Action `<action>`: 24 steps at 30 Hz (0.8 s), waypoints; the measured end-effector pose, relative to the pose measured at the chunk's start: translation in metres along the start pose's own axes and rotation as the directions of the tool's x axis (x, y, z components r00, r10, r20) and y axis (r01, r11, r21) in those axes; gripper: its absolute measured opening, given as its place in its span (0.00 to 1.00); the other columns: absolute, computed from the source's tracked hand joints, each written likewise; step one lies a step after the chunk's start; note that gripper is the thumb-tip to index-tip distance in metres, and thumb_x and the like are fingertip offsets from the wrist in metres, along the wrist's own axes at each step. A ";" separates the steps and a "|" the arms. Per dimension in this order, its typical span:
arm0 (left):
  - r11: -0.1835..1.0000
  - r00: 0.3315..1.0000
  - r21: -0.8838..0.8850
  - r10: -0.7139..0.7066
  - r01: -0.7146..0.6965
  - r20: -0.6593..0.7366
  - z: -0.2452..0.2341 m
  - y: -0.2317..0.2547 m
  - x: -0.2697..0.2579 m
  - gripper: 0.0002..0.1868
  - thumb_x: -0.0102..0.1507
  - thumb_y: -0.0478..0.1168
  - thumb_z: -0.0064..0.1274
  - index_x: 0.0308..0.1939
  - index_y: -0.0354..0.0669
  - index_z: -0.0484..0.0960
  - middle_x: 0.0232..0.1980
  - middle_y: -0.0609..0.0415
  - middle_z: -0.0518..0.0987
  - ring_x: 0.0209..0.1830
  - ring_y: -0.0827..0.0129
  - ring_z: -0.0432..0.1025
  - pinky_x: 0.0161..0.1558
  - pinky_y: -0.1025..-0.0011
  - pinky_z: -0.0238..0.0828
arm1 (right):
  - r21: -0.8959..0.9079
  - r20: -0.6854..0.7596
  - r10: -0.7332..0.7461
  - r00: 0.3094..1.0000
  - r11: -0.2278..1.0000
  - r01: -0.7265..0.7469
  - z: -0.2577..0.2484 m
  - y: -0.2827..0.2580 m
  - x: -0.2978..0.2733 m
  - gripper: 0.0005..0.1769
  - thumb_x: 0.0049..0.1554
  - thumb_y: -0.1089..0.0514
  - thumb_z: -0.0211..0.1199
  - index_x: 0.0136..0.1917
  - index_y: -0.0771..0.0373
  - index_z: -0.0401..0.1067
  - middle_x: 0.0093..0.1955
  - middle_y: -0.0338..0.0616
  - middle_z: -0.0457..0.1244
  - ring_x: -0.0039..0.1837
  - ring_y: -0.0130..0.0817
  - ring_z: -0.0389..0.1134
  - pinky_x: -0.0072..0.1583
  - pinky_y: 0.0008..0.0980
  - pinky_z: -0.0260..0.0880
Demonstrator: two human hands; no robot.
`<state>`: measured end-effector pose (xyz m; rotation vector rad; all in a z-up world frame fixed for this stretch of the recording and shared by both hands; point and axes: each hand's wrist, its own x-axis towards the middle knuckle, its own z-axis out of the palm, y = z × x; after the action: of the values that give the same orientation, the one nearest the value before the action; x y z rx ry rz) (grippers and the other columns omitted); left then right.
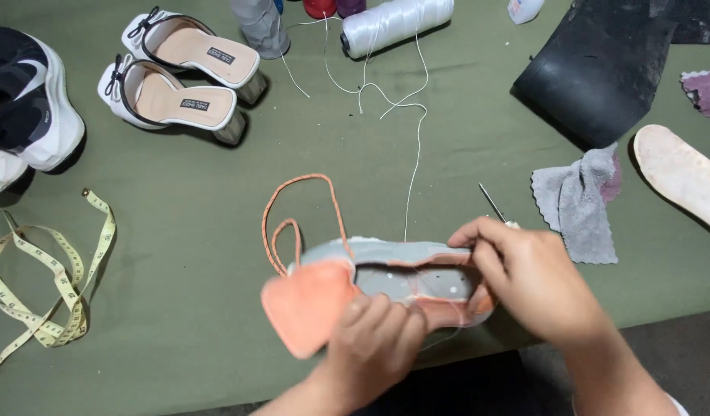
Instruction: The person sews the upper part of a gray and orange sneaker using a needle and white thread. They repeatedly insert the needle through the shoe's fabric and pull the thread tight to secure the stitching.
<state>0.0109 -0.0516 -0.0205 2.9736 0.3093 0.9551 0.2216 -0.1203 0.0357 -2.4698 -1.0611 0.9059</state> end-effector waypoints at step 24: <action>0.835 0.550 -0.453 0.230 0.313 0.803 0.014 -0.091 0.079 0.46 0.54 0.48 0.68 0.74 0.53 0.63 0.67 0.57 0.76 0.56 0.55 0.69 0.57 0.58 0.58 | 0.197 -0.416 0.120 0.902 0.980 -0.039 0.011 0.103 -0.005 0.15 0.66 0.50 0.52 0.60 0.58 0.69 0.52 0.41 0.68 0.50 0.36 0.70 0.58 0.38 0.62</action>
<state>0.0651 0.0529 0.0076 2.4359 0.0459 -0.4389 0.2671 -0.1935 -0.0213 -2.4094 -0.6957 0.4238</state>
